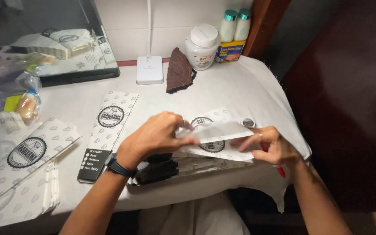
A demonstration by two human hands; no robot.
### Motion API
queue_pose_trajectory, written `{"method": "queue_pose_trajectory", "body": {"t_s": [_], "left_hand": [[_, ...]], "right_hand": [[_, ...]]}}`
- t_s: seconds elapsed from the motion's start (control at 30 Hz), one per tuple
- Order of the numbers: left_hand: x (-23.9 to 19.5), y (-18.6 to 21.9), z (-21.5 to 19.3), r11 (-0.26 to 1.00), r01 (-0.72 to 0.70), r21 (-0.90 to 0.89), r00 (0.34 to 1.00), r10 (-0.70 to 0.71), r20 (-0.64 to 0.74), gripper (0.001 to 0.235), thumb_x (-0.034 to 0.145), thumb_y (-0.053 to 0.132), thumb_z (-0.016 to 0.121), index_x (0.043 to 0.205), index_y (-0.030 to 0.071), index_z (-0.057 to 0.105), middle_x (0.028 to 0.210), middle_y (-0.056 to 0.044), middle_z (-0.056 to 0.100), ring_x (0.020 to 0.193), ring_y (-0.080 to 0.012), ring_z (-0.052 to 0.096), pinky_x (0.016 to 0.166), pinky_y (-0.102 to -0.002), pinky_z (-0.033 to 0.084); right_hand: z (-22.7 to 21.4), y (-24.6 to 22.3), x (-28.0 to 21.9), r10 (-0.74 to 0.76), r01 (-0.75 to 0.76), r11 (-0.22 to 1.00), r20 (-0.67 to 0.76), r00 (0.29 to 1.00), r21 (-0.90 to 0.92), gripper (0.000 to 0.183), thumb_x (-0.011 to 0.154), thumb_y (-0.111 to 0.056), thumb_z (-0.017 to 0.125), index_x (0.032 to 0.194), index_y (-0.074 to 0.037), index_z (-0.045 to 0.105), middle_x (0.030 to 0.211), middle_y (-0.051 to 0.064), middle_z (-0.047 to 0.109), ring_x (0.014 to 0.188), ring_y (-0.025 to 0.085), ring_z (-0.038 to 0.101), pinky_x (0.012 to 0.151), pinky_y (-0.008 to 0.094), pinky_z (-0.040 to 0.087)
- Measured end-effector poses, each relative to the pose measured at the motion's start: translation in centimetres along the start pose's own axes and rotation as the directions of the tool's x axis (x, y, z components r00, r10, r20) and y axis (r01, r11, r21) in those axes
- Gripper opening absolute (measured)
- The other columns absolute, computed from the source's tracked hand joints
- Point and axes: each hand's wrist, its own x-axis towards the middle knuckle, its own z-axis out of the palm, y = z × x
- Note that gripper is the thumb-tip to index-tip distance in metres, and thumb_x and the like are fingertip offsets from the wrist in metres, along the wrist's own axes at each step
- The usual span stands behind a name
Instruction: Folding and gluing paper food wrappers at a workstation.
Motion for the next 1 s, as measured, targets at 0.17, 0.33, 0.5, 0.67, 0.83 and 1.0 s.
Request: {"method": "queue_pose_trajectory", "body": {"t_s": [0.17,0.33,0.5,0.67,0.83,1.0], "left_hand": [[0.2,-0.8,-0.5,0.998,0.040,-0.045,0.987,-0.032,0.157,0.073,0.064,0.070,0.084,0.097,0.005,0.081,0.108,-0.023,0.077,0.105,-0.0399,0.069,0.093,-0.052,0.055],[1.5,-1.6,-0.3,0.970,0.195,0.144,0.841,-0.241,0.484,0.134,0.038,0.076,0.092,0.143,0.012,0.037,0.130,-0.025,0.061,0.125,-0.0419,0.062,0.111,-0.058,0.043],[1.9,-0.6,0.3,0.950,0.204,0.237,0.802,-0.301,0.516,0.155,0.038,0.075,0.092,0.159,0.007,0.021,0.128,-0.025,0.062,0.127,-0.0414,0.059,0.110,-0.055,0.043],[0.6,-0.6,0.3,0.945,0.106,0.309,0.838,-0.252,0.484,0.143,0.045,0.083,0.084,0.156,0.005,0.037,0.129,-0.022,0.060,0.125,-0.0355,0.052,0.107,-0.049,0.042],[-0.3,-1.8,1.7,0.973,0.143,0.181,0.853,-0.214,0.476,0.145,0.043,0.067,0.094,0.156,0.006,0.026,0.128,-0.025,0.057,0.115,-0.0408,0.063,0.097,-0.053,0.053],[-2.2,0.6,1.1,0.982,0.129,0.139,0.875,-0.179,0.451,0.132,0.051,0.044,0.091,0.157,0.007,0.023,0.133,-0.025,0.051,0.113,-0.0462,0.063,0.095,-0.057,0.055]], "right_hand": [[-2.9,-3.3,3.3,-0.166,0.169,0.985,-0.074,0.983,0.035,0.021,0.069,-0.024,0.083,0.068,-0.003,0.079,0.071,0.014,0.077,0.065,0.029,0.075,0.066,0.037,0.061],[0.2,-7.8,10.2,-0.107,0.117,0.973,0.058,0.993,-0.199,0.082,0.068,-0.045,0.092,0.134,-0.007,0.064,0.139,0.022,0.060,0.133,0.046,0.052,0.115,0.057,0.033],[3.3,-8.4,16.6,0.394,-0.189,0.887,0.478,0.785,-0.420,0.124,0.063,-0.073,0.076,0.159,-0.010,0.031,0.159,0.039,0.027,0.147,0.061,0.019,0.119,0.074,0.003],[4.3,-8.1,18.0,0.530,-0.229,0.826,0.574,0.624,-0.514,0.101,0.076,-0.080,0.060,0.150,-0.013,0.043,0.155,0.028,0.044,0.147,0.048,0.037,0.122,0.069,0.008],[3.5,-9.0,16.1,0.446,-0.125,0.843,0.550,0.706,-0.523,0.132,0.057,-0.077,0.080,0.160,-0.010,0.031,0.139,0.032,0.056,0.133,0.049,0.049,0.122,0.063,0.019],[3.7,-7.6,13.7,0.435,-0.116,0.848,0.553,0.710,-0.517,0.144,0.047,-0.066,0.093,0.163,-0.017,0.024,0.132,0.022,0.050,0.129,0.044,0.049,0.116,0.058,0.030]]}}
